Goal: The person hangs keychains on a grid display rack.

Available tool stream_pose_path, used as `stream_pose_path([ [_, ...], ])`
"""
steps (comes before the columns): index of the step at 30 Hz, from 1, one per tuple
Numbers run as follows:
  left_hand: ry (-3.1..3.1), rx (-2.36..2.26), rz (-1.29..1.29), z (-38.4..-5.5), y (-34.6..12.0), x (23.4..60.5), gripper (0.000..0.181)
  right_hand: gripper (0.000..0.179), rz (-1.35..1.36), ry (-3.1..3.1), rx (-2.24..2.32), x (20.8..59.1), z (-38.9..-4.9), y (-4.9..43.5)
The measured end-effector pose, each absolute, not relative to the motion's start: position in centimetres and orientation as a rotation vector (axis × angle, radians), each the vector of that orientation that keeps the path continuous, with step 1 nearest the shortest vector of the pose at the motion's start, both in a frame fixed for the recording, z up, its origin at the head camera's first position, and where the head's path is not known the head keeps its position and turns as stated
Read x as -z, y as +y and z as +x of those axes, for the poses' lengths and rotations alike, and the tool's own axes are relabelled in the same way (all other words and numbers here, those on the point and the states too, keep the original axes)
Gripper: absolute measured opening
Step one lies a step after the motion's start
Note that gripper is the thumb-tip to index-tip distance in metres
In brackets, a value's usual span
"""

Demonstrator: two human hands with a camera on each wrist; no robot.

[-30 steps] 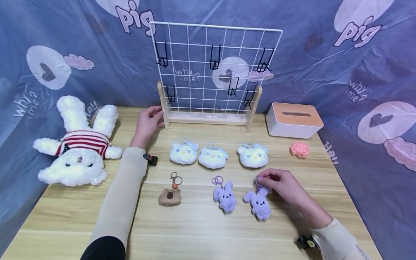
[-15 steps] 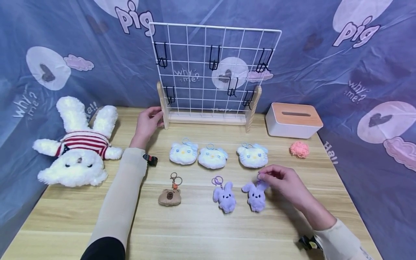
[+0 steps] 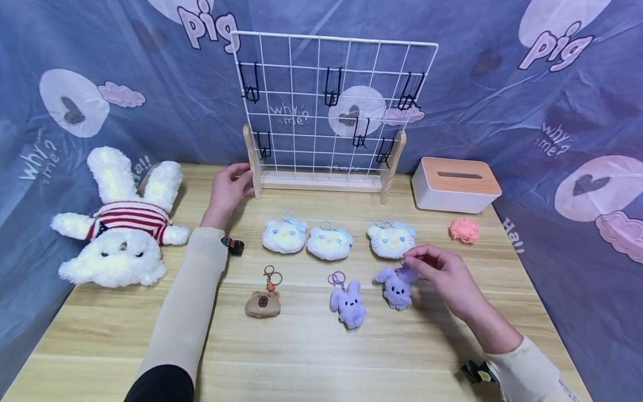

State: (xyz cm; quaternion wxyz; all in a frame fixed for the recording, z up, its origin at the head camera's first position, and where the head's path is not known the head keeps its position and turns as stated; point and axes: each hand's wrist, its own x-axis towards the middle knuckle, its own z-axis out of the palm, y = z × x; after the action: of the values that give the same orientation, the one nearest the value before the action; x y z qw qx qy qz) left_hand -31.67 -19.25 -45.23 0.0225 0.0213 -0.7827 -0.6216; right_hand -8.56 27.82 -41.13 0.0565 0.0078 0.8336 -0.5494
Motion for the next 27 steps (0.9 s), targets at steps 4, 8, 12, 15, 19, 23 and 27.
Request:
stream_pose_path([
  [4,-2.407,1.938,0.058,-31.7,-19.2,45.3,0.040,0.028,0.044,2.554,1.661,40.8,-8.7,27.7],
  [8,-2.389,1.963,0.048,-31.8,-19.3,45.3,0.040,0.029,0.023,2.547,1.691,40.3,-8.9,27.5],
  [12,-2.397,1.973,0.060,-31.8,-19.2,45.3,0.041,0.026,-0.023,2.509,1.763,39.8,-9.1,27.3],
  [15,-2.392,1.976,0.068,-31.8,-19.3,45.3,0.040,0.025,-0.055,2.497,1.776,39.4,-9.5,27.2],
  [19,-2.378,1.980,0.071,-31.9,-19.2,45.3,0.039,0.027,-0.078,2.570,1.685,38.7,-10.2,27.2],
  [23,-2.371,1.992,0.076,-31.9,-19.2,45.3,0.038,0.028,-0.097,2.624,1.631,38.1,-10.9,27.1],
  [27,-2.371,1.994,0.079,-32.0,-19.3,45.4,0.039,0.028,-0.118,2.611,1.659,37.5,-11.7,26.9],
])
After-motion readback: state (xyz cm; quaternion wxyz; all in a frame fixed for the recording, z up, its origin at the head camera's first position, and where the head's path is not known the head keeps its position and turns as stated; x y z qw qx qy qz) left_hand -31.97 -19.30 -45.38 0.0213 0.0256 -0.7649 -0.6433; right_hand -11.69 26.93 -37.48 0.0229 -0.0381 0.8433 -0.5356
